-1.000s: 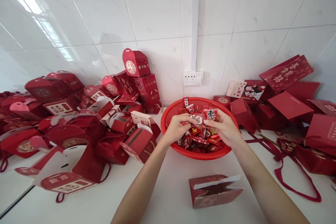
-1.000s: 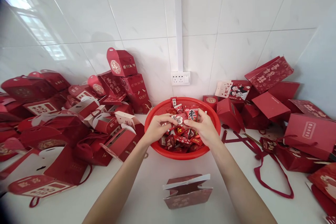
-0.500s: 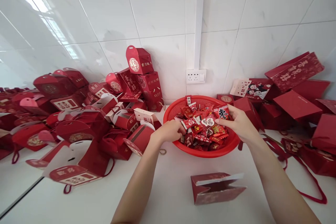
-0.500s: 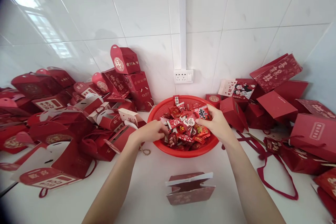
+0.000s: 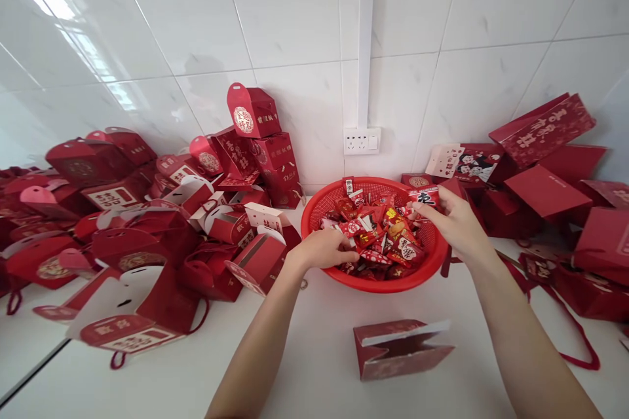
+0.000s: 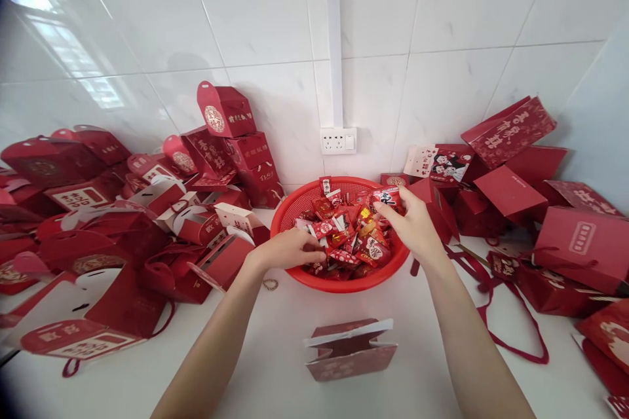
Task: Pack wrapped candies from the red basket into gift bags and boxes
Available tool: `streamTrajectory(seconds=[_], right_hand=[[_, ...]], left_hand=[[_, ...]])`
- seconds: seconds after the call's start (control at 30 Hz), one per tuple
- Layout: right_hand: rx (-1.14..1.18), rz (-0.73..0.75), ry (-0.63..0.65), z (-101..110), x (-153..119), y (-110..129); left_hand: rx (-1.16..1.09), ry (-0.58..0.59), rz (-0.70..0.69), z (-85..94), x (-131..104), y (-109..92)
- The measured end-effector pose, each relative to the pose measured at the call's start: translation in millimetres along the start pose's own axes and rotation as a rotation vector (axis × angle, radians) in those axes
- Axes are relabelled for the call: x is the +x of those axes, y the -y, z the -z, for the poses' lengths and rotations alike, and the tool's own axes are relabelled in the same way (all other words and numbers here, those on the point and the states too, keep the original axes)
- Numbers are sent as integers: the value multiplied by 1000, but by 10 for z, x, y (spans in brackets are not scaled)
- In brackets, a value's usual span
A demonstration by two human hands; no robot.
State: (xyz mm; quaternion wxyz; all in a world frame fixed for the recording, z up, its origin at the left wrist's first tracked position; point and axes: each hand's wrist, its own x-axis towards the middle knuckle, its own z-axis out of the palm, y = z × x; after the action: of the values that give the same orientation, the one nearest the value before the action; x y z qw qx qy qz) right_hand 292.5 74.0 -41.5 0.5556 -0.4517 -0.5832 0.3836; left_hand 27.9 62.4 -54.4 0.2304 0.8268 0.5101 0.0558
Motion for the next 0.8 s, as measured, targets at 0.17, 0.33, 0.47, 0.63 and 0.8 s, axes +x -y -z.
streamTrajectory(seconds=[0.17, 0.33, 0.47, 0.63, 0.8], right_hand=[[175, -90, 45, -8, -8, 47], [238, -141, 135, 8, -12, 74], [260, -141, 215, -52, -40, 75], [318, -195, 301, -226, -112, 63], [337, -236, 324, -331, -149, 52]], left_hand=[[-75, 8, -60, -20, 35, -3], [-378, -195, -197, 34, 34, -38], [-561, -410, -214, 47, 41, -89], [-885, -498, -261, 46, 63, -122], [-924, -649, -352, 33, 78, -144]])
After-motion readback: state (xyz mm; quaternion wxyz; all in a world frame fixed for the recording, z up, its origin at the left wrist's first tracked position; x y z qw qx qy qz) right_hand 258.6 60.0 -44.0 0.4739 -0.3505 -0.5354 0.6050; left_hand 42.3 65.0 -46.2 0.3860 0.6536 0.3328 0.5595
